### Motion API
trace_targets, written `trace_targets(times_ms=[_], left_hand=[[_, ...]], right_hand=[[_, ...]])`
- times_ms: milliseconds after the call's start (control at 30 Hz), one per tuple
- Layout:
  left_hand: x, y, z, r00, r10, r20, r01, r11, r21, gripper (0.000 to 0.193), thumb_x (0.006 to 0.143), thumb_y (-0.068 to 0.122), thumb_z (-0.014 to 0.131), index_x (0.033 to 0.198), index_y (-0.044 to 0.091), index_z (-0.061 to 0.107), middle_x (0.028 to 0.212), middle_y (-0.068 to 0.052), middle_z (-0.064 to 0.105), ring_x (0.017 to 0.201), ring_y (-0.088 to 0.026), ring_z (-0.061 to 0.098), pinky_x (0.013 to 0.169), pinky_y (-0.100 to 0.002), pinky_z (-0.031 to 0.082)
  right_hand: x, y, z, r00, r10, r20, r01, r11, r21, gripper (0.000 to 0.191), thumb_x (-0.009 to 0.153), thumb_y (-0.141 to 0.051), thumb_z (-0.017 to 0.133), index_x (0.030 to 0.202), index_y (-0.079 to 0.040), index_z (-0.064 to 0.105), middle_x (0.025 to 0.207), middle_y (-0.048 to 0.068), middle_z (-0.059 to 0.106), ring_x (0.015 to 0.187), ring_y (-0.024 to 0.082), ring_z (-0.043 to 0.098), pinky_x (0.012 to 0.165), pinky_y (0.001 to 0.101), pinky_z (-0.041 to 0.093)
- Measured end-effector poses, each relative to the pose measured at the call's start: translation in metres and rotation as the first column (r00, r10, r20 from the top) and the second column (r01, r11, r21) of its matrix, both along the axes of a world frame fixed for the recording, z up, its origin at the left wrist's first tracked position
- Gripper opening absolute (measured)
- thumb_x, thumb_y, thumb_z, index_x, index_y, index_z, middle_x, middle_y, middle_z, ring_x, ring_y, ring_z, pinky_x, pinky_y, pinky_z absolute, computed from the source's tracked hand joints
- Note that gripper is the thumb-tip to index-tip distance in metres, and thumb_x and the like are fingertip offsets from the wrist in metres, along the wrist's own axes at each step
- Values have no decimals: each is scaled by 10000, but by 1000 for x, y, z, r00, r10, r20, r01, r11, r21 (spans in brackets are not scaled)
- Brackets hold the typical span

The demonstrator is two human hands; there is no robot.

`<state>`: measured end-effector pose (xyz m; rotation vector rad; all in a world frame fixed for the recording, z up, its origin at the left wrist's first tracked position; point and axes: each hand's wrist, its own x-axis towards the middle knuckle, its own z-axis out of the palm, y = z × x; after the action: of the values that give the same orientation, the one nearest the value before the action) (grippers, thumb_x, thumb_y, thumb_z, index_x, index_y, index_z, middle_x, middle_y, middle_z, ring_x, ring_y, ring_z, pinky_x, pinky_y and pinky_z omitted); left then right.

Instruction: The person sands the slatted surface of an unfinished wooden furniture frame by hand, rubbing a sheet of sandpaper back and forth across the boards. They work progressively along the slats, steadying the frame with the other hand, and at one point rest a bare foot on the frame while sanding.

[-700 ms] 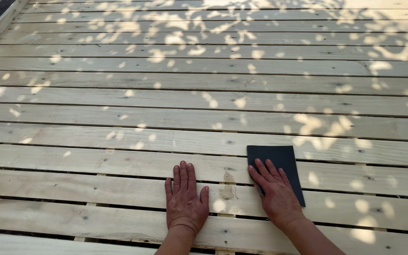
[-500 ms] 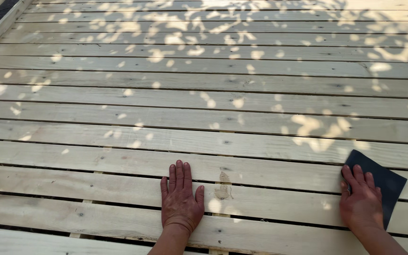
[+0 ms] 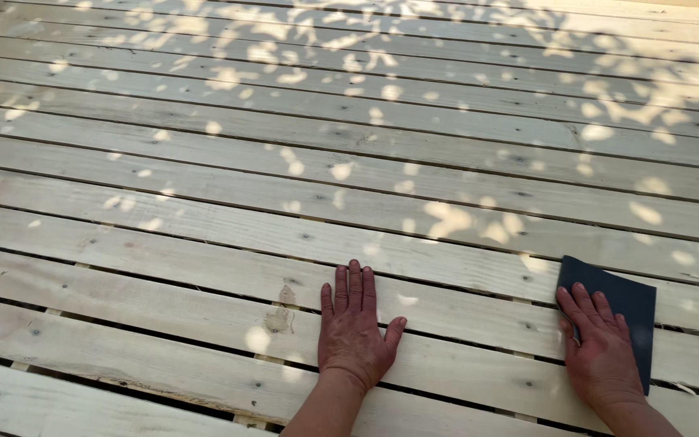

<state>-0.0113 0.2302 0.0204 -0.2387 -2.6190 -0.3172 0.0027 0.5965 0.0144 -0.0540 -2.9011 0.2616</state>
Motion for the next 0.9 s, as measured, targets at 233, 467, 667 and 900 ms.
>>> trace_targets(times_ms=[233, 467, 667, 900], left_hand=[[-24, 163, 38, 838, -81, 539, 61, 997, 54, 753, 1005, 477, 322, 1603, 83, 91, 1701, -109, 30, 1552, -298, -37, 1221, -514, -49], [-33, 179, 37, 743, 49, 668, -61, 998, -6, 799, 996, 494, 314, 1634, 120, 12, 1727, -86, -54, 1548, -265, -88, 1216, -506, -67], [-38, 178, 31, 998, 67, -3, -67, 998, -21, 775, 928, 506, 313, 1545, 86, 106, 1654, -109, 64, 1551, -290, 19, 1215, -542, 12], [-38, 178, 32, 703, 70, 707, -60, 997, -40, 761, 1004, 448, 345, 1615, 113, 37, 1710, -88, -47, 1571, -256, -92, 1236, -505, -65]], right_hand=[[-27, -1, -43, 994, 77, 76, -77, 997, -1, 540, 993, -323, 471, 1530, -277, 444, 1632, 29, 349, 1516, 303, 262, 1236, 487, 159], [-29, 155, -9, 996, -29, 87, 29, 1000, -6, 532, 1006, -352, 440, 1538, -347, 444, 1641, -25, 363, 1521, 274, 291, 1224, 482, 216], [-50, 151, -27, 947, -306, 95, 298, 950, 91, 546, 1022, -342, 447, 1565, -290, 422, 1677, 45, 329, 1542, 340, 263, 1217, 546, 215], [-57, -10, -8, 972, 71, 225, -59, 997, -59, 653, 950, -292, 532, 1578, -340, 358, 1654, -40, 269, 1541, 234, 184, 1243, 457, 111]])
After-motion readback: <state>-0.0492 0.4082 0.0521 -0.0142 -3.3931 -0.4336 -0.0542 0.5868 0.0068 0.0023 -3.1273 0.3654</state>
